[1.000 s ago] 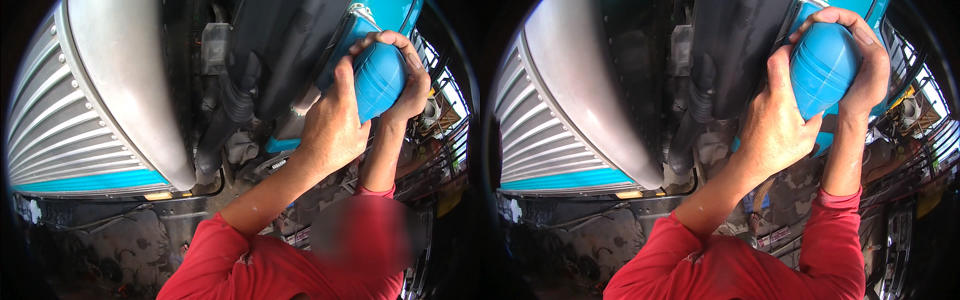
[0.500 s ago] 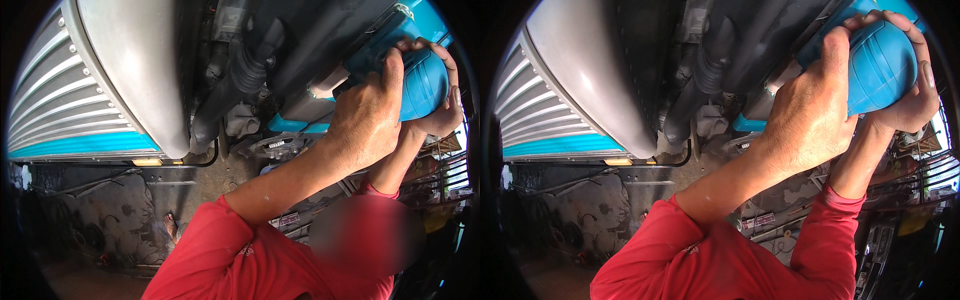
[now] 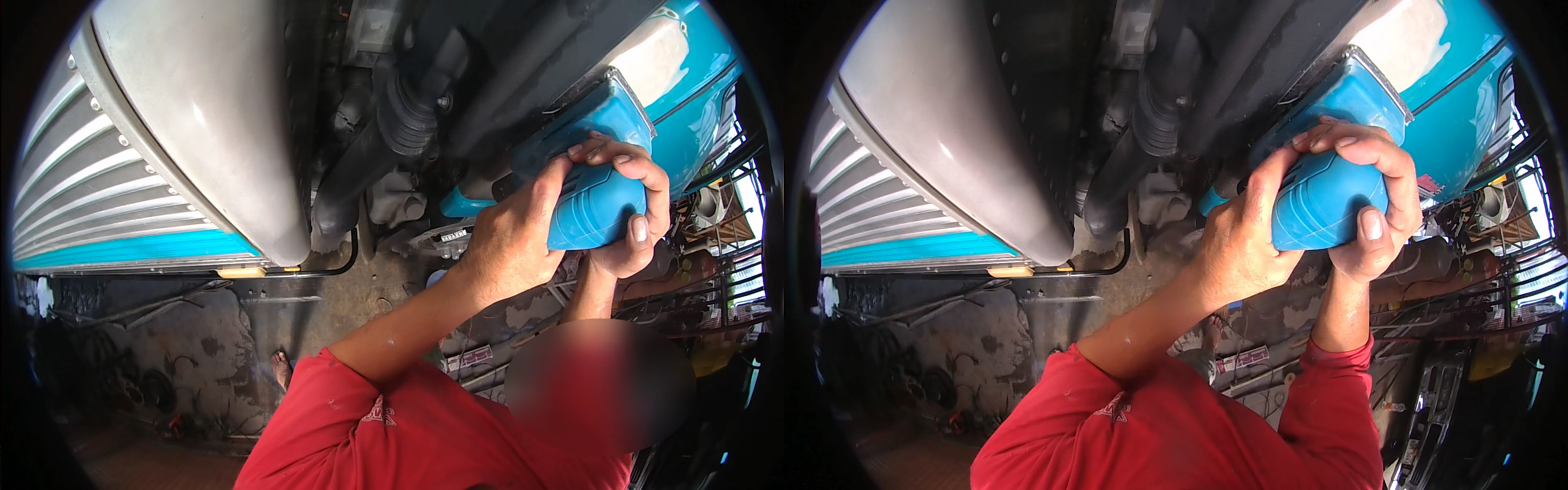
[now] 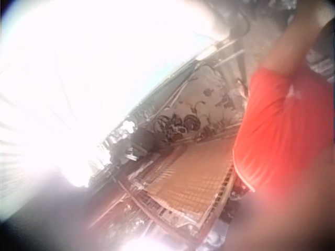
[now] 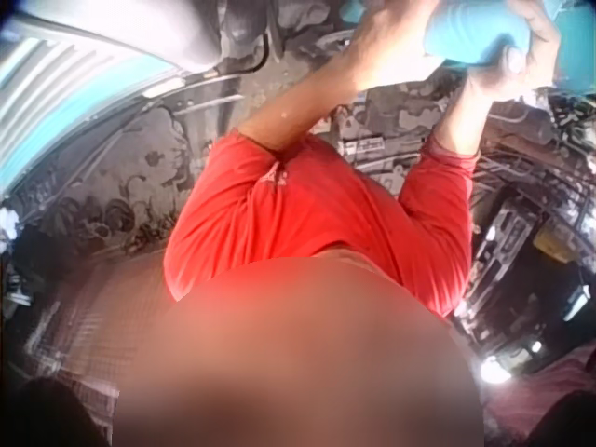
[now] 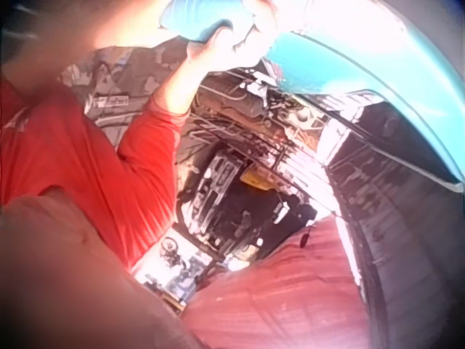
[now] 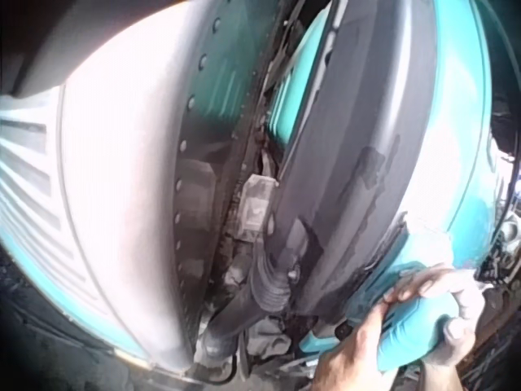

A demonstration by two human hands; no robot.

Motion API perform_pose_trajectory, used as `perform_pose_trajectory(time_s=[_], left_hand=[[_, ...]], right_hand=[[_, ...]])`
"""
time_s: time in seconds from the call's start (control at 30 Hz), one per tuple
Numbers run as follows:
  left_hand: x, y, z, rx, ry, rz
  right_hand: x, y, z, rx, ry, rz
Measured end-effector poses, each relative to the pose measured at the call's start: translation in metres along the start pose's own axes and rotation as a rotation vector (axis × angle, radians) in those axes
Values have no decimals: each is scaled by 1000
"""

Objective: The person uses a blue electric sander to smooth the teal body panel of a large vehicle. They move the sander along the side and wheel arch, briefly open the driver's door, then resume sanding the same area.

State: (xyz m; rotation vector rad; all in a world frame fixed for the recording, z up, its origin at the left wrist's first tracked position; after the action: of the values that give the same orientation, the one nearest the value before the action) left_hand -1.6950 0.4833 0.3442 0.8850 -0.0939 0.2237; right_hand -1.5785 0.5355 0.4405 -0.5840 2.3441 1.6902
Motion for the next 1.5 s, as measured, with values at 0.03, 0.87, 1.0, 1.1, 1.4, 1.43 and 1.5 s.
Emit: perform_pose_trajectory(time_s=[0.03,0.87,1.0,1.1,1.4,1.43,1.5], left_hand=[[-1,-6,-6,-4,1,3],[6,17,18,-167,-16,9],[6,15,14,-214,-33,-22],[2,0,4,-232,-8,-38],[6,12,21,-245,-12,1],[8,19,25,-222,-5,4],[12,28,30,-200,14,2]], right_hand=[[3,-7,1,7,-48,19],[-6,37,-25,73,-257,-29],[-8,35,-22,30,-256,-9],[2,17,-17,-42,-230,8],[-3,34,-23,11,-285,-44],[-8,41,-25,41,-269,-40],[-14,51,-27,130,-239,-29]])
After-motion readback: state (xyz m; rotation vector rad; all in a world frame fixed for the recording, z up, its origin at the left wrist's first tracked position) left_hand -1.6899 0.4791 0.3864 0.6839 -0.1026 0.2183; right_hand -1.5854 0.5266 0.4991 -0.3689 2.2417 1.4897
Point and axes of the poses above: each hand's wrist, its own y-axis towards the middle knuckle, its own x-axis out of the palm, z = x × y, the point moved 3 cm from there along y, towards the middle knuckle, and after that the axes turned 8 degrees about -y, right-handed, at the moved point
